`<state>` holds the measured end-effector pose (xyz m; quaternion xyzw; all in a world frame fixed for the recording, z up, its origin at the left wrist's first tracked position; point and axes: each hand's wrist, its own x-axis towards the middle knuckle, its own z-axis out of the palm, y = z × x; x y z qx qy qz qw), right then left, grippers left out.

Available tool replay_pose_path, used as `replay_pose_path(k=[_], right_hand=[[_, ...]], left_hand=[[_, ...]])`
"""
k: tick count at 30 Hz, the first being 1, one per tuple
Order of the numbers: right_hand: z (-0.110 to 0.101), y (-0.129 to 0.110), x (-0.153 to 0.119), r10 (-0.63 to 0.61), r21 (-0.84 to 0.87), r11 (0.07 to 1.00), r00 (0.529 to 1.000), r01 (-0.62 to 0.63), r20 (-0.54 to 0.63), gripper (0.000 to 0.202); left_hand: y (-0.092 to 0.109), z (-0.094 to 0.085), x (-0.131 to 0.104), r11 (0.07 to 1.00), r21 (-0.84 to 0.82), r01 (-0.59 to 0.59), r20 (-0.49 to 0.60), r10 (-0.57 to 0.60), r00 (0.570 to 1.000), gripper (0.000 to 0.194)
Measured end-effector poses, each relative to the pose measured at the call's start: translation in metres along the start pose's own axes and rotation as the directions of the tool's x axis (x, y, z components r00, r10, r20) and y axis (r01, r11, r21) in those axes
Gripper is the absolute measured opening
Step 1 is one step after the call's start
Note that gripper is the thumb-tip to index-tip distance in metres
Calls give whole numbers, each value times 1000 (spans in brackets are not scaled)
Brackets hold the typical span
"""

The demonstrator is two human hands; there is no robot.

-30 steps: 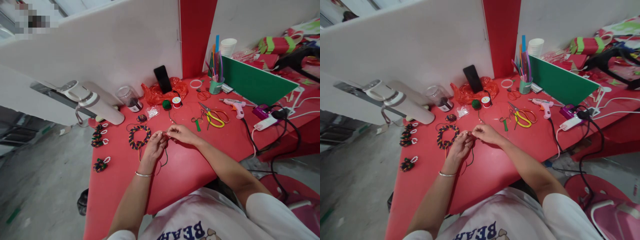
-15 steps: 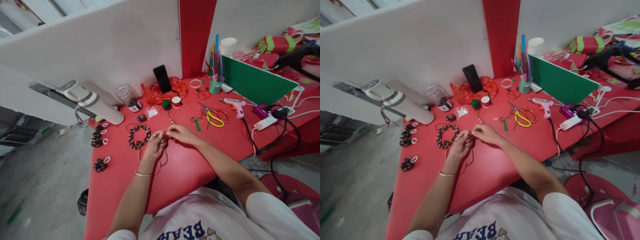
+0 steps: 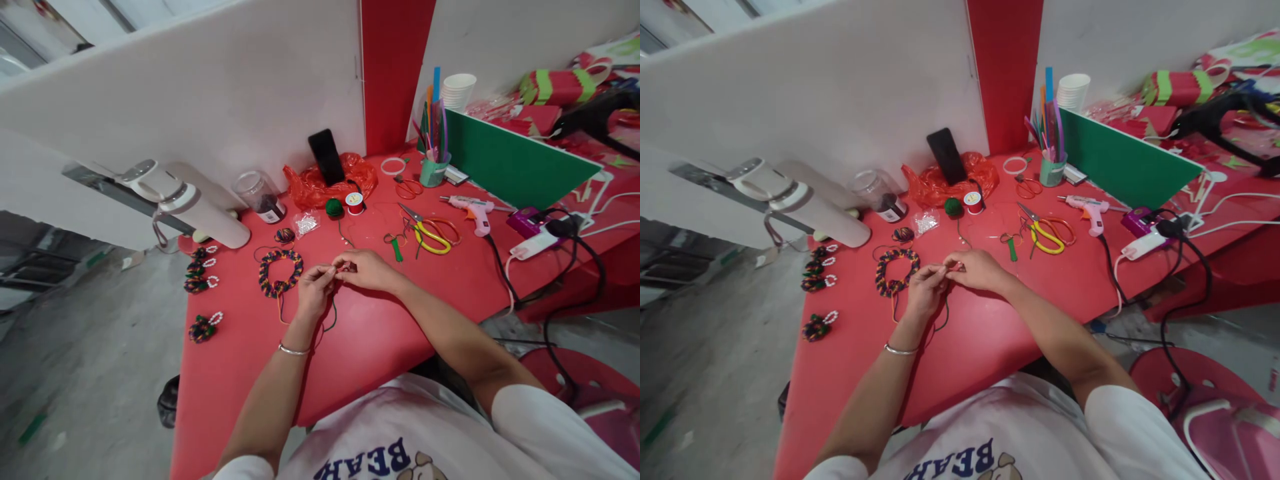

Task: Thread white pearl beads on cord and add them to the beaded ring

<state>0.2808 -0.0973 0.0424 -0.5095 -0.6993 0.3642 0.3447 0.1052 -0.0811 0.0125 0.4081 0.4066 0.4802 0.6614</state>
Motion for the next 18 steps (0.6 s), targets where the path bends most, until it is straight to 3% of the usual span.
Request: replay_pose_path(k=[10,14,18], right_hand=[[-9,0,-2,-166,-254,947,977,195,131,21],[-19,-3,-5,-116,-354,923,986,152,121,18],[-44,7,-9,19,-352,935,986,41,166,14]], left_hand=[[0,-2,-1,998,30,53,-7,-53,999,25],[-2,0,-2,997,64,42,-8,-42,999,25],[1,1,-6,1000,-12,-18,83,18,996,27]])
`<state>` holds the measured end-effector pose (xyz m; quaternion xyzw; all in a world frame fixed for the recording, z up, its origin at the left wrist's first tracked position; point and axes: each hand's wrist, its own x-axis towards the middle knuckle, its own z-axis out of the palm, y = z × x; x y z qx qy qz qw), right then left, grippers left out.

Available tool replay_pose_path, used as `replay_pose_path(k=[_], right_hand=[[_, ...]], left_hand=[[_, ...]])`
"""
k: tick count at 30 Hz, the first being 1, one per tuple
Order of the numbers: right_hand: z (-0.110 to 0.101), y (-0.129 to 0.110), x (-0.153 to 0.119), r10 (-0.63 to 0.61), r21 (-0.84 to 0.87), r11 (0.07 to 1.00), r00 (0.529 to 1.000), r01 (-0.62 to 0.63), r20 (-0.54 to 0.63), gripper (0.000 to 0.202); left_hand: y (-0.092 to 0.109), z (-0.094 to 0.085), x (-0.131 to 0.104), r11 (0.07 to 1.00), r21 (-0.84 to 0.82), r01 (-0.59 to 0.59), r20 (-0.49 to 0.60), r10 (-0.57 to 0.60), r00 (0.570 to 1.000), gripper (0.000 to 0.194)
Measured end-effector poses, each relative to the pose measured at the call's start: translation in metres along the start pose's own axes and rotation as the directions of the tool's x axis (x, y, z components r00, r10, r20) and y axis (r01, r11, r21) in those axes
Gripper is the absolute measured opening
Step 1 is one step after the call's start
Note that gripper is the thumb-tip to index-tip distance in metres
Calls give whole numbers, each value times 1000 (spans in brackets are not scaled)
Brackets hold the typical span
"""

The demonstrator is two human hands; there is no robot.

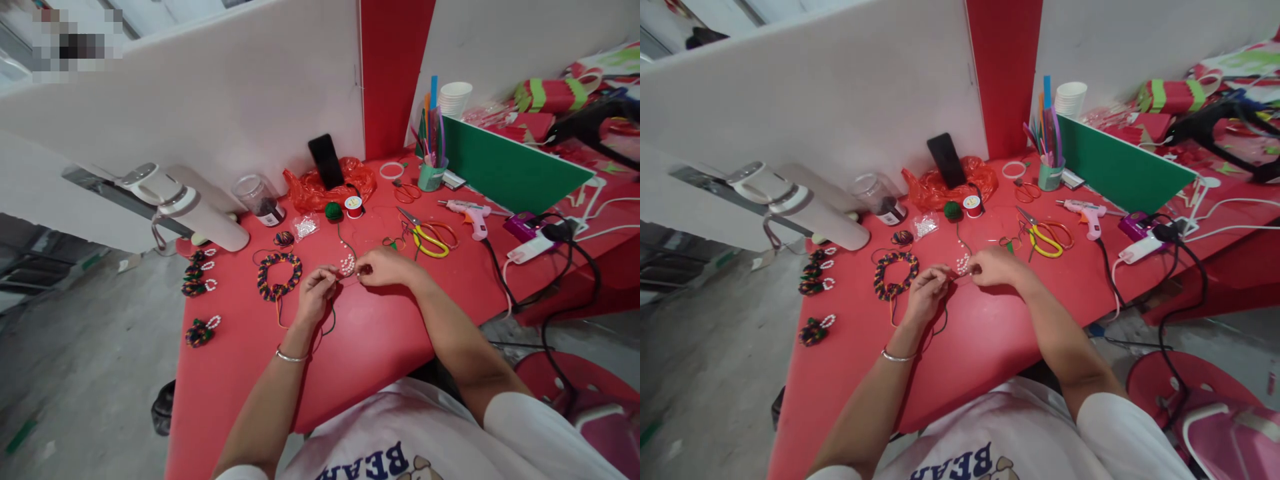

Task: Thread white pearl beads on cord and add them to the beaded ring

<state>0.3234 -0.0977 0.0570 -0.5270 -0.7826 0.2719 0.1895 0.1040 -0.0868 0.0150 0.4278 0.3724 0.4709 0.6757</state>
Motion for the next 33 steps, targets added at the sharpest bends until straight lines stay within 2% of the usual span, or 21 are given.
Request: replay_pose_path(k=[2,5,7,10,13,16,19,22,24,26,29,31,33], right_hand=[[-9,10,-3,28,123,992,999,-26,-22,18],[-16,19,-3,136,312,947,975,-76,-175,26],[-16,21,-1,210,279,952,933,-128,-291,26],[-9,21,5,249,65,968,897,-242,-367,23],[0,17,10,280,-139,932,908,-335,-310,20],[9,14,14,302,-254,895,916,-367,-263,22],[13,13,17,318,-280,880,913,-384,-254,21],[10,12,16,314,-262,890,919,-372,-240,23],[6,12,14,299,-228,908,926,-350,-231,22],[2,13,11,261,-185,935,940,-302,-218,21],[-2,14,7,160,-117,977,978,-176,-134,20],[-3,14,7,121,-105,987,992,-125,-43,21],[-2,13,7,135,-144,981,991,-132,11,18]], left_hand=[[1,0,-3,1000,-7,-5,50,5,999,29],[1,0,-6,998,35,53,105,-56,993,32],[-1,0,-8,995,68,74,142,-83,986,33],[-1,2,-10,992,115,52,193,-74,979,33],[2,4,-11,985,174,11,218,-49,975,33],[4,6,-14,969,247,-17,247,-46,968,35],[3,6,-17,964,265,-15,275,-60,960,35],[-1,7,-18,975,221,35,270,-95,958,37],[-3,8,-18,972,229,44,207,-93,974,36],[-3,10,-16,955,297,-12,119,-25,993,30],[-2,13,-14,871,470,-144,84,119,989,18],[-1,15,-13,788,574,-223,117,190,975,14],[-2,16,-13,684,669,-291,170,240,956,10]])
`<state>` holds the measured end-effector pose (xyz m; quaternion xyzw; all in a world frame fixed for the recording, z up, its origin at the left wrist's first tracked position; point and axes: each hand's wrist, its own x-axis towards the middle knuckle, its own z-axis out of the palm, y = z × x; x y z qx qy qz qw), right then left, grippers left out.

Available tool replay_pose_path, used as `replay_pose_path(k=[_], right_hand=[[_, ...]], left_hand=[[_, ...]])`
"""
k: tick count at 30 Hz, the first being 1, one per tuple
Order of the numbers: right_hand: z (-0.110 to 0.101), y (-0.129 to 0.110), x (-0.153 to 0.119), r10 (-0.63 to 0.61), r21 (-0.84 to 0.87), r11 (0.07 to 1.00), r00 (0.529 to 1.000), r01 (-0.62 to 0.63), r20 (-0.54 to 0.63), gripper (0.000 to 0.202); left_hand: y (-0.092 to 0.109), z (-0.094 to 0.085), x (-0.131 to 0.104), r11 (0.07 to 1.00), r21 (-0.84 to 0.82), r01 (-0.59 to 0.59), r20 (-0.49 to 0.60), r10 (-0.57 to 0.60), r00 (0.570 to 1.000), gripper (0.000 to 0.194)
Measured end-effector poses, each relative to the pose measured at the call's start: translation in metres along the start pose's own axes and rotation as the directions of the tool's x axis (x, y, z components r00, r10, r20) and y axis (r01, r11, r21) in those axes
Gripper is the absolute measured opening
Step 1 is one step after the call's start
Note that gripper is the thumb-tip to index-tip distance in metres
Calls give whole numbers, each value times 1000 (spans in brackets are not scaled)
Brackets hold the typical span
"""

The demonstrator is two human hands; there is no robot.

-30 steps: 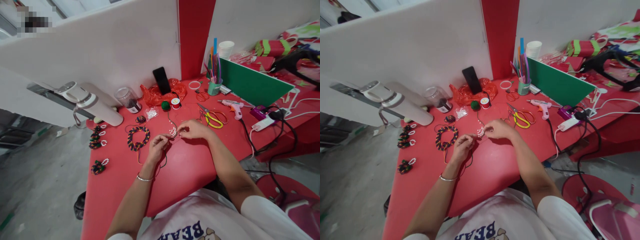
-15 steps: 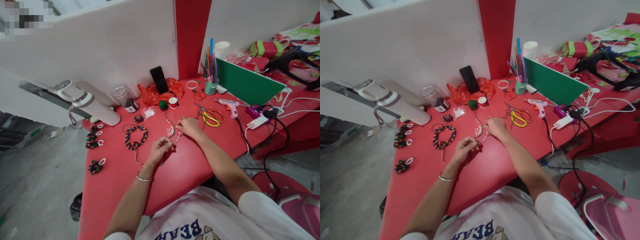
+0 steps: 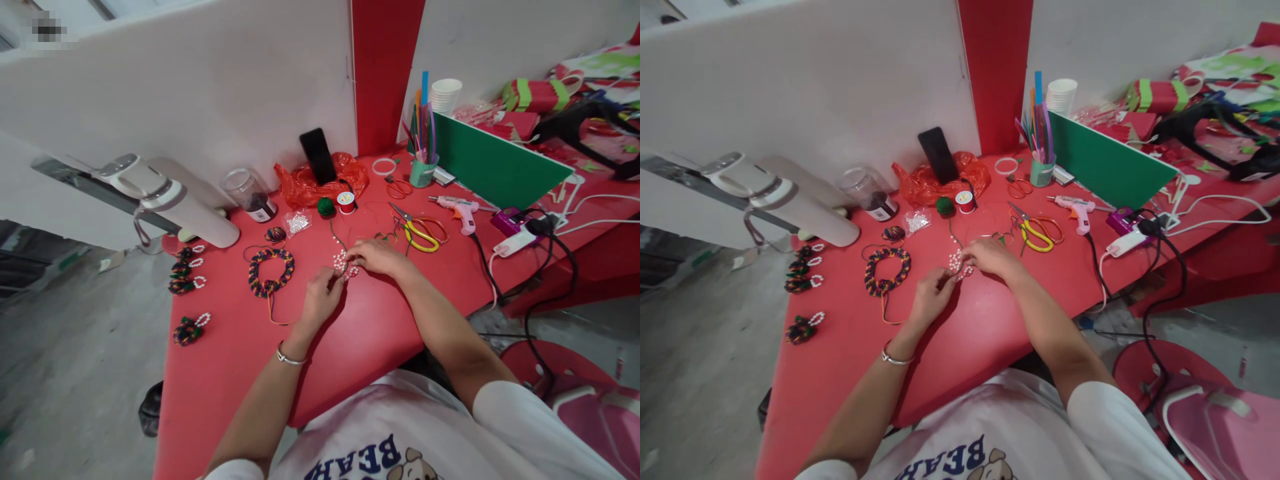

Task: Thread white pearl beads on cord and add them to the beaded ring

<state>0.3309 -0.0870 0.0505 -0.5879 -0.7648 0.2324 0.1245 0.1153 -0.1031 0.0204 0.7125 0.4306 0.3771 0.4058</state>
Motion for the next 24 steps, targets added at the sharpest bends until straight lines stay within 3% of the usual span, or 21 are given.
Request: replay_pose_path(k=[5,10,13,16,20,24], right_hand=[[0,-7,-1,62,-184,981,998,-55,32,14],[-2,-11,-5,35,-199,980,998,-23,59,17],[-5,-10,-5,-42,-58,997,999,42,4,15],[-6,-7,-4,-87,96,991,995,92,-51,13],[-3,-4,-1,-69,221,972,996,80,-55,11],[2,0,0,-91,275,955,993,109,-77,7]], left_hand=[[-5,4,-1,916,375,-142,113,106,988,6],[-6,6,-2,859,501,-102,114,51,992,9],[-7,4,-1,925,370,-91,84,64,994,10],[-10,1,0,994,107,19,50,-24,998,11],[-17,-1,3,972,-176,157,-20,-162,987,12],[-20,-1,5,947,-266,178,-46,-196,979,16]])
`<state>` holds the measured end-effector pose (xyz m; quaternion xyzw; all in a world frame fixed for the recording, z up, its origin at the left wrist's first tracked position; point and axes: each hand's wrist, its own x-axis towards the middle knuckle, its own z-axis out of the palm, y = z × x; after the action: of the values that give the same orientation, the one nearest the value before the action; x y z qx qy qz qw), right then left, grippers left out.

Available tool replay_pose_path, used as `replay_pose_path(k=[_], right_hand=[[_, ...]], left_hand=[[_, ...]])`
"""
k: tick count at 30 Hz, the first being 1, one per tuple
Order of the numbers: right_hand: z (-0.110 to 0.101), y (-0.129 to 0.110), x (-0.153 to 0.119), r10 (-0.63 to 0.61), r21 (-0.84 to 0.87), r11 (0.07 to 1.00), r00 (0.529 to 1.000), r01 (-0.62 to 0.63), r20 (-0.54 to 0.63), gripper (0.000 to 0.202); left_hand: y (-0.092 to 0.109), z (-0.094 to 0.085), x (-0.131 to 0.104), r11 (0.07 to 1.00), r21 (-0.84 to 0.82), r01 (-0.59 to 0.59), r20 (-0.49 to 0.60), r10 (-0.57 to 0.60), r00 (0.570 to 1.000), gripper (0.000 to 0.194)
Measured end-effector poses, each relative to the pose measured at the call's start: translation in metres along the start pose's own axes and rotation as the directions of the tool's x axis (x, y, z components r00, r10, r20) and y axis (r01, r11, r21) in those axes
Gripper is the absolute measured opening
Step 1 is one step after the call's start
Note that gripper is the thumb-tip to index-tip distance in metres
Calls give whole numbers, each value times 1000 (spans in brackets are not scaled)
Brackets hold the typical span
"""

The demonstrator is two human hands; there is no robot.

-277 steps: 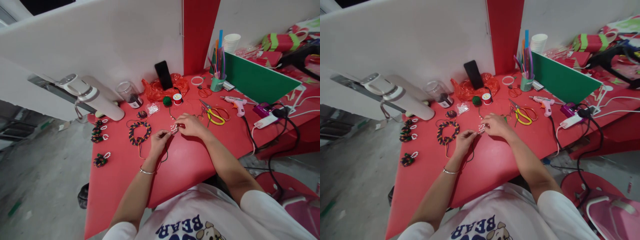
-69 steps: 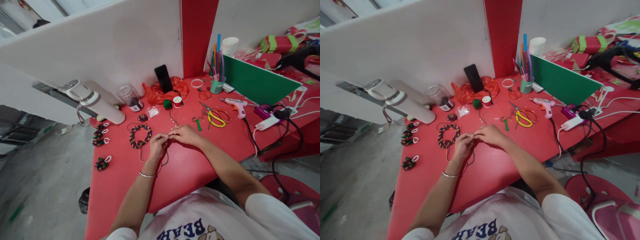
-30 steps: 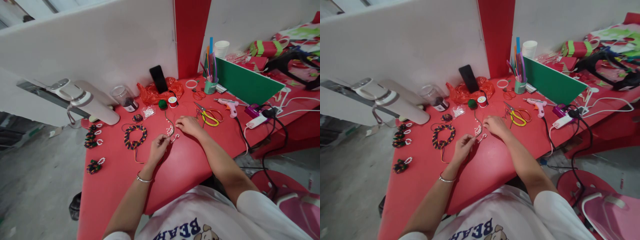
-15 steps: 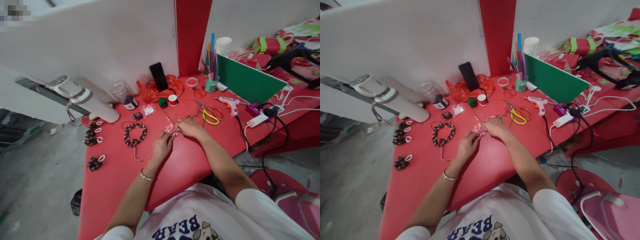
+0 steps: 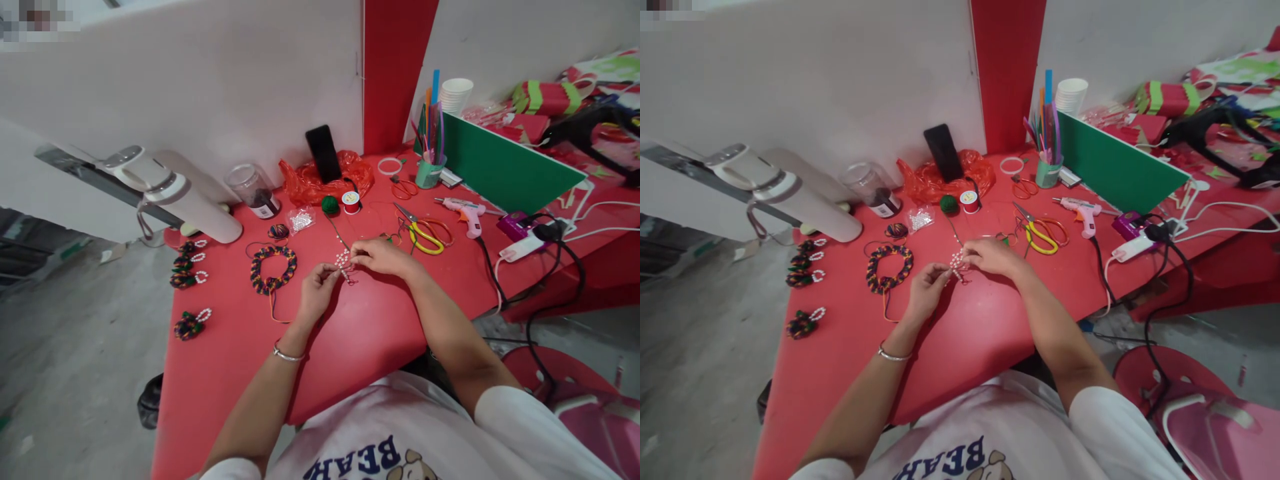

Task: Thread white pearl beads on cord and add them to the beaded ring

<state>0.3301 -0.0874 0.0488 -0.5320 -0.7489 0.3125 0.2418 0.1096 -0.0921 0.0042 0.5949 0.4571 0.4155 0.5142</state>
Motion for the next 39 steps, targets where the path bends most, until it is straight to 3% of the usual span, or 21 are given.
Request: replay_pose_path(k=[5,7,11,15,20,28,32,36,39], right_hand=[[1,-3,-2,-81,-15,997,987,79,-140,25],[2,-6,-2,-60,60,996,995,65,-83,31],[7,-6,-1,-64,260,965,987,24,147,41],[15,-1,2,-6,352,934,981,-64,195,20],[28,0,7,29,447,884,971,-135,237,20],[38,-11,6,-223,239,958,932,156,286,25],[31,-16,4,-187,173,974,944,144,271,23],[22,-17,2,-123,102,990,961,100,248,35],[16,-14,2,-47,75,997,985,35,168,37]], left_hand=[[3,1,0,996,-75,38,-4,-38,999,21],[4,2,-1,993,-105,46,-13,-48,999,23],[9,3,-1,973,-216,86,-28,-95,995,32],[19,-1,-3,927,-333,170,6,-178,984,40],[30,-3,-5,896,-407,176,18,-185,983,45],[30,-1,-2,928,-363,81,-79,-118,990,39],[28,-7,1,928,-366,63,-130,-118,984,38],[24,-15,6,907,-410,99,-108,-156,982,38],[23,-20,9,891,-442,102,-122,-172,978,41]])
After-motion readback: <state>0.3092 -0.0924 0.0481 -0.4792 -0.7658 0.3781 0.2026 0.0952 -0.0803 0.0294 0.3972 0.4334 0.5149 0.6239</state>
